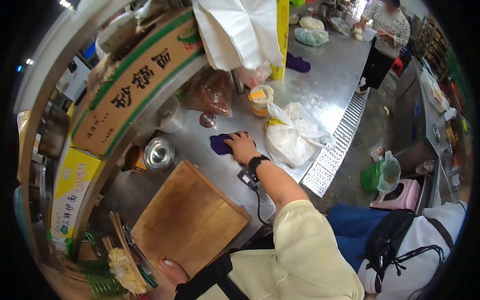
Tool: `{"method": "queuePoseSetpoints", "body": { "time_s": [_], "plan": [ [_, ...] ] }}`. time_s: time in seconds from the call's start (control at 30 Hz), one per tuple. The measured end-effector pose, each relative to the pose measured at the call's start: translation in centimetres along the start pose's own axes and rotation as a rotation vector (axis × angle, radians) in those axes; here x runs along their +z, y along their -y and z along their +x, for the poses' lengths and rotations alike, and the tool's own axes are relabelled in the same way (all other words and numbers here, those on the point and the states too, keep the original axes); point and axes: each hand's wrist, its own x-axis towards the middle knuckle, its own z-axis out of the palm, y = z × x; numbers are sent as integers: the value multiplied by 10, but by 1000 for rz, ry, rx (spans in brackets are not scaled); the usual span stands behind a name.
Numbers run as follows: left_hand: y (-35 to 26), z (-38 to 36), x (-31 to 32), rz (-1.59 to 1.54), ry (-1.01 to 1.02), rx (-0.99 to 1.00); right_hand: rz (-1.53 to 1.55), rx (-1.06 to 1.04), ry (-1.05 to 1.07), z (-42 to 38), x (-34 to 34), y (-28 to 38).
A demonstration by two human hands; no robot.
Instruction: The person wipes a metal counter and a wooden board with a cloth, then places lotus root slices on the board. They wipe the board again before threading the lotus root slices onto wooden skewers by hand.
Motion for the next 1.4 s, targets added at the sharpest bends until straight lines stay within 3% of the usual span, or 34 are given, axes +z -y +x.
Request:
{"method": "queuePoseSetpoints", "body": {
  "time_s": [0.1,0.13,0.3,0.37,0.4,0.5,0.57,0.7,0.83,0.9,0.97,1.1,1.13,1.2,1.23,1.33,1.4],
  "plan": [
    [4,-1,-3,47,10,48,140,-310,114,-24,-8,-6],
    [4,-5,6,28,15,48,239,-515,87,-82,-12,3],
    [7,-1,6,26,-40,21,174,-307,444,-218,-101,-18],
    [13,-3,12,25,-69,76,139,-51,323,-239,-133,-25],
    [2,-2,7,49,-46,1,126,61,279,-237,-144,-22],
    [-8,-1,-1,63,-12,8,134,38,7,-195,-144,13],
    [-16,2,-5,88,-2,-31,101,-22,143,-160,-99,14],
    [-14,4,-1,102,-7,-75,42,-129,-89,-35,-5,12],
    [-20,1,0,92,-12,-122,115,-140,-102,71,71,56],
    [-9,1,7,63,-2,-157,94,-222,-44,61,90,79],
    [-2,-3,12,94,-39,-60,181,-242,1,26,61,80],
    [-55,12,-30,284,-20,144,175,-286,140,-83,-25,22],
    [-54,13,-26,205,-105,172,151,-293,147,-110,-44,2],
    [-36,6,-15,389,-148,188,141,-228,125,-145,-71,-40],
    [-40,5,-16,486,-166,196,151,-154,88,-149,-81,-50],
    [-52,9,-28,560,66,123,63,-109,65,-140,-86,-64],
    [-42,5,-18,488,-86,182,32,-79,10,-122,-81,-71]
  ]
}}
